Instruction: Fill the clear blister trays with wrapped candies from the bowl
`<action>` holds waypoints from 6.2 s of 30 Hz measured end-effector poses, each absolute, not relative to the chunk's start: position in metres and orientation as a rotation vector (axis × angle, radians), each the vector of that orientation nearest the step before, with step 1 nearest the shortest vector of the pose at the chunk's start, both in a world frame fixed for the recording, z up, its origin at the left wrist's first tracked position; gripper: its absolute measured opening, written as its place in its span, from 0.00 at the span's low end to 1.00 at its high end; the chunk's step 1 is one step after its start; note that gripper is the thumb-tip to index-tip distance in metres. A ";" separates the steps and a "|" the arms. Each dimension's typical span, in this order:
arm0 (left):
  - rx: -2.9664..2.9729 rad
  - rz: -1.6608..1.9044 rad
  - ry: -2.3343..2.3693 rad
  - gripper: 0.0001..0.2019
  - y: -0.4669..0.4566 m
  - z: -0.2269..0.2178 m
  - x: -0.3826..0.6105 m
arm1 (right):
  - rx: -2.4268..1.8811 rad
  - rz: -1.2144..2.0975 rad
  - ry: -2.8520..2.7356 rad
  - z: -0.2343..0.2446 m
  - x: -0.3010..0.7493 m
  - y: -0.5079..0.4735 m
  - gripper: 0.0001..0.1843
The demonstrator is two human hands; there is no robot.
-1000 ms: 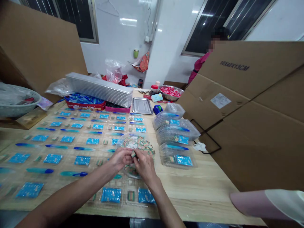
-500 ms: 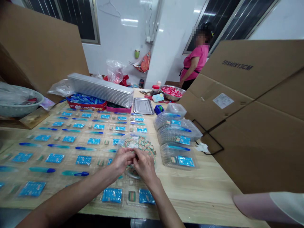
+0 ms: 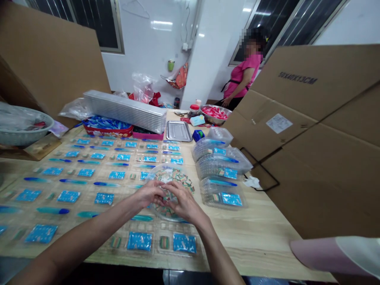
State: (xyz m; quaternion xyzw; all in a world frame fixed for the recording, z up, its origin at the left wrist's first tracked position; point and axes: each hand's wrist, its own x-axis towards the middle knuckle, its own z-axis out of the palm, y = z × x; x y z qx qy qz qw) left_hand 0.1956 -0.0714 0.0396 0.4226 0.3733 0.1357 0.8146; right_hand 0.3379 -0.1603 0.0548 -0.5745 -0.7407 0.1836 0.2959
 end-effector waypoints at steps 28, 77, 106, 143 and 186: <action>1.781 0.869 0.661 0.23 -0.085 0.032 0.184 | -1.391 0.800 -1.295 0.030 0.342 -0.161 0.14; 0.509 0.964 0.938 0.15 -0.047 0.022 0.058 | -1.323 0.907 -1.922 0.049 0.212 -0.042 0.06; 0.315 1.137 0.991 0.18 -0.045 0.016 -0.047 | -1.507 0.443 -2.485 -0.012 0.100 0.086 0.12; 2.461 -0.160 0.416 0.10 -0.064 0.022 0.198 | -1.927 0.747 -2.106 0.024 0.347 -0.164 0.09; 1.286 0.410 0.745 0.08 -0.047 0.028 0.203 | -1.390 1.105 -0.959 0.014 0.359 -0.143 0.16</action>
